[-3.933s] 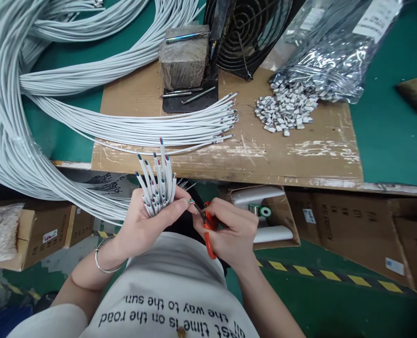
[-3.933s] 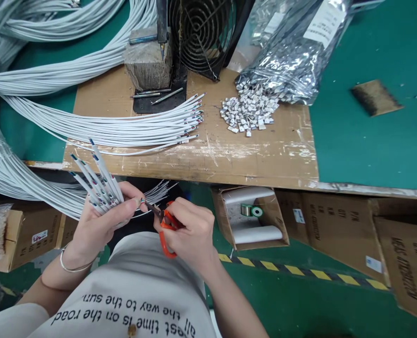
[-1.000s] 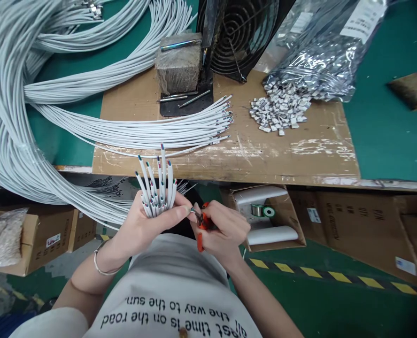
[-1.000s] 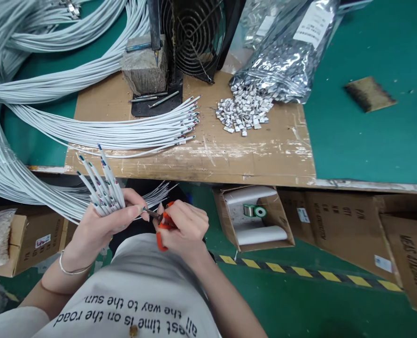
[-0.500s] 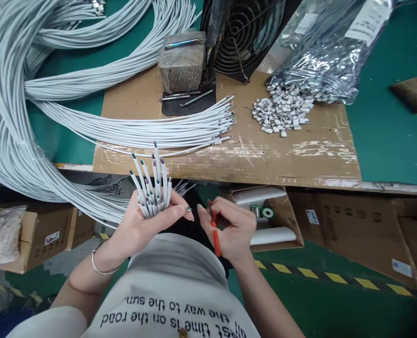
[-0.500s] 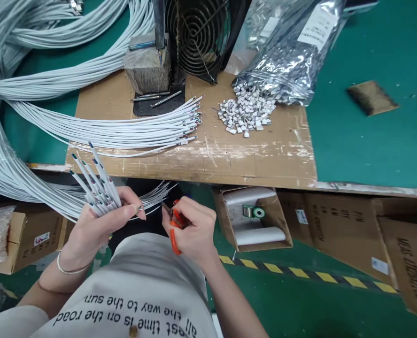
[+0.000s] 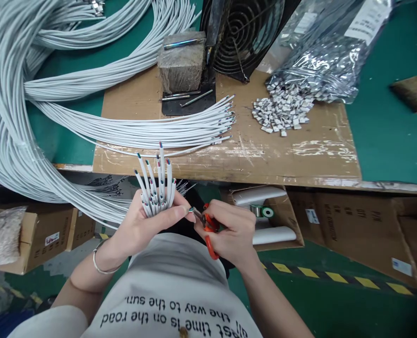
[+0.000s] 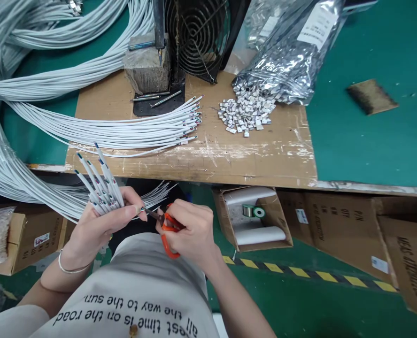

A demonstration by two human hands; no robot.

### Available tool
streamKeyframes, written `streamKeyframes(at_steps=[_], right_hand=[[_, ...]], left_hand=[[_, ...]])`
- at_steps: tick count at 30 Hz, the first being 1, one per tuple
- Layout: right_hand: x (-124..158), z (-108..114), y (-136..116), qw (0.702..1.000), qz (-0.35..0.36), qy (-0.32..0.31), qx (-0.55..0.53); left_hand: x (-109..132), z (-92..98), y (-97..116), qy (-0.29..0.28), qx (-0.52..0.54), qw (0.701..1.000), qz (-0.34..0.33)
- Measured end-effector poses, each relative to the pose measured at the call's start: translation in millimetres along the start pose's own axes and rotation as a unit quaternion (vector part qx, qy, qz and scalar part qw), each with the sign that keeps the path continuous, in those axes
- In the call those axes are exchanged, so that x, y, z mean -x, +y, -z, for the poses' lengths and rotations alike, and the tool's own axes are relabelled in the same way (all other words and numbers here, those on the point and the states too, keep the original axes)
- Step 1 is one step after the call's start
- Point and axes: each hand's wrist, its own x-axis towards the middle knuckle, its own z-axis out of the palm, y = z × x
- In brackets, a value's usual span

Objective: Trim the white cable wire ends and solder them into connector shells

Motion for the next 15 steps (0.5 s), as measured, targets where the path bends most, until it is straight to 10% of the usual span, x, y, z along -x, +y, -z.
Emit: streamKeyframes(at_steps=[15], right_hand=[[-0.4,4.4,7.4,0.999,0.035,-0.011,0.029]], left_hand=[[0.5,1.0,0.0,-0.009,0.005,0.999,0.031]])
